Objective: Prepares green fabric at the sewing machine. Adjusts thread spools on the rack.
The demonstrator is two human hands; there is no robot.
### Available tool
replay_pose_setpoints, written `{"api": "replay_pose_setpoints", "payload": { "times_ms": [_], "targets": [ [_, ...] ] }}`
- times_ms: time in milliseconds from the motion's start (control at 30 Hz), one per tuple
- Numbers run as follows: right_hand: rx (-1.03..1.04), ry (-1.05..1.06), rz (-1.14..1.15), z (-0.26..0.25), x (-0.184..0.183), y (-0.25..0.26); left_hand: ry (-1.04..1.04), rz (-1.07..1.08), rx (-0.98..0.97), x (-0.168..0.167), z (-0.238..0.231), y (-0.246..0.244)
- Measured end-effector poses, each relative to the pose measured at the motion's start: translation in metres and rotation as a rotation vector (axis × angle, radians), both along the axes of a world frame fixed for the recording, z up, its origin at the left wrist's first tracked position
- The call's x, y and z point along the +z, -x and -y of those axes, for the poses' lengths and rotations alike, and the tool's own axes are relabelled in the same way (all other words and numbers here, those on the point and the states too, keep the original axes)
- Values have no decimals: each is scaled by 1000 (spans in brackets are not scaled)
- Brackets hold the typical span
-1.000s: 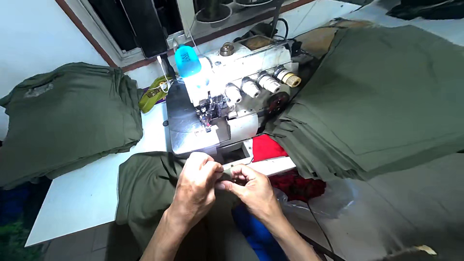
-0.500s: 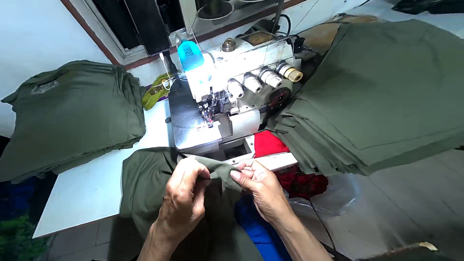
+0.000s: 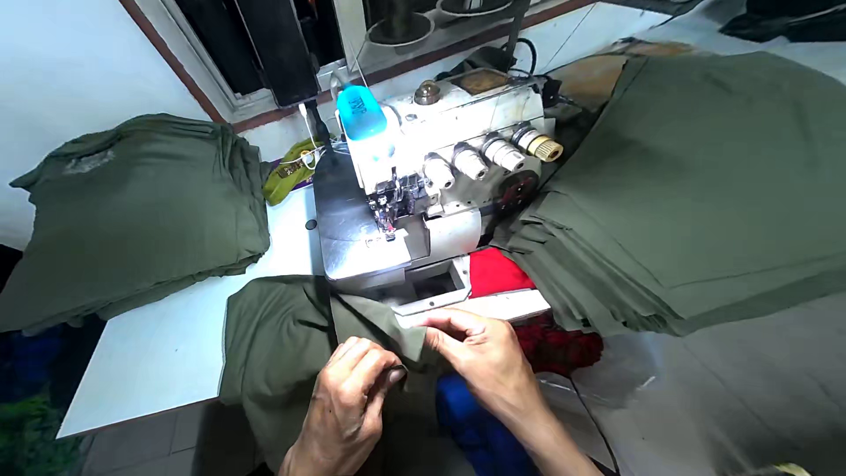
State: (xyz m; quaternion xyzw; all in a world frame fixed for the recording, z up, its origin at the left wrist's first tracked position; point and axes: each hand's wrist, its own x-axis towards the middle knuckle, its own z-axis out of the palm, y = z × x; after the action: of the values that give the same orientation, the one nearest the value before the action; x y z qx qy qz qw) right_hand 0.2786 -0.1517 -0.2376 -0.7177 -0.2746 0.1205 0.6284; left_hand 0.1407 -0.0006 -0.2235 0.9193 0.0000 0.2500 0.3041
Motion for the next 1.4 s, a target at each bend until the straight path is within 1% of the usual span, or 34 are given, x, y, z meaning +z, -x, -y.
{"api": "replay_pose_setpoints", "payload": {
  "times_ms": [33,67,133,167,233,300,333,400,467,567,700,1000,1133,1267,1333,1400],
  "targets": [
    [4,-23,-7,-1,7,-2,4,7,-3,5,0,-1],
    [-40,-31,-99,-4,13,-6,12,20,-3,11,-1,-2],
    [-191,-71,-430,-12,14,-16,48,51,5,23,-1,-5],
    [-231,-56,-493,-16,12,-20,70,68,7,25,-2,-8],
    [-217,-69,-520,-17,12,-13,93,72,23,19,-2,-10],
    [-182,-69,-469,-15,16,-4,99,74,13,18,1,-13],
    [-172,-66,-428,-15,19,-3,97,91,-2,26,3,-17],
    [-156,-66,-328,-17,26,0,91,126,-15,53,8,-26],
    [-136,-128,-272,-20,36,4,58,162,47,70,9,-37],
    [-89,-236,-298,-24,42,13,55,198,198,61,4,-50],
    [-57,-276,-329,-25,40,20,78,225,287,55,6,-50],
    [-29,-294,-285,-28,39,23,64,223,333,57,5,-46],
    [8,-272,-208,-26,38,22,65,187,346,57,5,-45],
    [34,-343,-116,-26,28,28,77,102,266,54,3,-39],
    [49,-466,-57,-24,12,38,84,85,283,56,-1,-35],
    [154,-523,-26,-16,-13,49,65,59,350,72,-9,-29]
  ]
}}
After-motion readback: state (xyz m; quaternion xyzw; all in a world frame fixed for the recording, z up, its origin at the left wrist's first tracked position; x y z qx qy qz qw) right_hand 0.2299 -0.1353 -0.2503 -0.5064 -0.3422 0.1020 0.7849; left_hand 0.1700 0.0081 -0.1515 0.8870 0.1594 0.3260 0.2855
